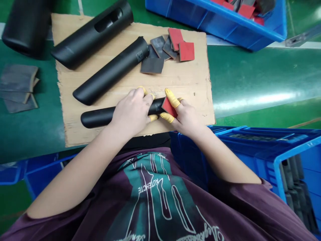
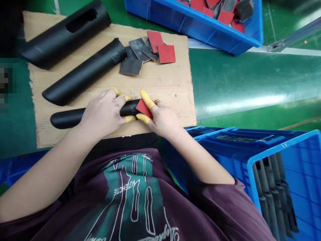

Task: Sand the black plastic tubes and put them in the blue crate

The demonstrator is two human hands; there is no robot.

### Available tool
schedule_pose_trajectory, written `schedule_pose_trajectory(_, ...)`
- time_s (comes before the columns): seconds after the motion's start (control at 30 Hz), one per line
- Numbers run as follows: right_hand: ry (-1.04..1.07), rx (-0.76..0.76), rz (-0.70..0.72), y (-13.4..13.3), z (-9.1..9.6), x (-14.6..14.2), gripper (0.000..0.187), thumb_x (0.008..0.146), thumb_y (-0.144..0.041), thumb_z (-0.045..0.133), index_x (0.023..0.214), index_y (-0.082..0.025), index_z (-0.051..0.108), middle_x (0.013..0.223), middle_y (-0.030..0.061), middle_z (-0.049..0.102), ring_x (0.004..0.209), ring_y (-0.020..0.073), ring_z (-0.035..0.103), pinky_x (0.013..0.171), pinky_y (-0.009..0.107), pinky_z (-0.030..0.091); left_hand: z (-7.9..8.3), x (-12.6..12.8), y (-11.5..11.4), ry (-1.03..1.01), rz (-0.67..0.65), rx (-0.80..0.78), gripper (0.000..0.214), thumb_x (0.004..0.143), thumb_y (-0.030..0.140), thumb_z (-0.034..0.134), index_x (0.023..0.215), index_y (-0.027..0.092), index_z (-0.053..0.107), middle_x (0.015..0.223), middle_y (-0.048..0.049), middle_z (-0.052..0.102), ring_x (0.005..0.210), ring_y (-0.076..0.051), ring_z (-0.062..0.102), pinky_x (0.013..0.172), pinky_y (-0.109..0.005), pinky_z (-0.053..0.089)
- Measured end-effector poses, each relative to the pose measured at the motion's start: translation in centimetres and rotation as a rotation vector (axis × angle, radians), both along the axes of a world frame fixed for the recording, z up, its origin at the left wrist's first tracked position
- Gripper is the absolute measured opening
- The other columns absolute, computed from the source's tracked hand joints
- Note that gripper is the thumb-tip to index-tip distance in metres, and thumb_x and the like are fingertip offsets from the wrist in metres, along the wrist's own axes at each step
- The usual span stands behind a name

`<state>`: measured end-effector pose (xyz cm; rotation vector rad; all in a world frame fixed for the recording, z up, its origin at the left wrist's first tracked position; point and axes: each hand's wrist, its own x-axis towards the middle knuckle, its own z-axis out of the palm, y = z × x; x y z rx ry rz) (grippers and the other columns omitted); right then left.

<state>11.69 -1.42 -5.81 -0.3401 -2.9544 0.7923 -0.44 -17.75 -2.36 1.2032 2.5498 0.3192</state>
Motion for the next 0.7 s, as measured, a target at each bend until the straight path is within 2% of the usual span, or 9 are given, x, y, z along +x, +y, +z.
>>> schedule_pose_trajectory(0.13, -0.002, 0.075, -0.032, 0.9, 0.3, -1.0, 0.068, 0.089, -0.066, 0.055, 0.141, -0.023, 0.062, 0.078, 0.008, 0.07, 0.066, 0.0211, 0.061, 0.069, 0.033, 0.053, 0.5, 0.1, 0.2, -0.053, 0.007, -0.096, 0.045, 0.082, 0.037, 0.07, 0.122, 0.017, 0.066, 0.113, -0.0136, 0.061, 0.11, -0.034, 0.061, 0.094, -0.044, 0.051)
schedule_pose_trajectory(0.27, 0.077, -0.04, -0.025, 0.9, 0.3, -1.1, 0.049, 0.091, -0.058, 0.058, 0.123, -0.024, 0.075, 0.08, 0.0078, 0.076, 0.068, 0.0213, 0.066, 0.071, 0.034, 0.055, 0.5, 0.7, 0.0, -0.068, 0.045, -0.081, 0.043, 0.084, 0.038, 0.068, 0.12, 0.015, 0.067, 0.112, -0.0146, 0.06, 0.109, -0.034, 0.062, 0.091, -0.044, 0.053)
schedule_pose_trajectory(0.43, 0.157, -0.128, -0.172, -0.8, -0.2, -0.3, 0.052, 0.091, -0.056, 0.059, 0.119, -0.017, 0.077, 0.083, 0.0132, 0.079, 0.071, 0.0259, 0.072, 0.075, 0.042, 0.06, 0.1, 0.9, -0.1, -0.07, 0.049, -0.073, 0.041, 0.083, 0.038, 0.069, 0.118, 0.016, 0.068, 0.112, -0.0135, 0.058, 0.109, -0.033, 0.061, 0.088, -0.042, 0.053)
schedule_pose_trajectory(0.57, 0.197, -0.163, -0.157, -1.1, -0.2, -0.5, 0.041, 0.092, -0.051, 0.058, 0.113, -0.022, 0.079, 0.096, 0.0103, 0.081, 0.077, 0.0263, 0.075, 0.075, 0.04, 0.062, -0.2, 0.9, 0.0, -0.078, 0.05, -0.074, 0.035, 0.082, 0.033, 0.069, 0.113, 0.017, 0.068, 0.113, -0.0126, 0.056, 0.113, -0.034, 0.059, 0.088, -0.041, 0.053)
schedule_pose_trajectory(0.7, 0.23, -0.186, -0.21, -1.4, -0.1, -0.3, 0.036, 0.093, -0.043, 0.057, 0.114, -0.022, 0.077, 0.104, 0.0101, 0.081, 0.078, 0.0252, 0.077, 0.074, 0.038, 0.064, -0.2, 1.0, 0.2, -0.165, 0.094, -0.04, 0.035, 0.08, 0.029, 0.072, 0.112, 0.017, 0.067, 0.115, -0.0135, 0.054, 0.116, -0.036, 0.056, 0.091, -0.044, 0.052)
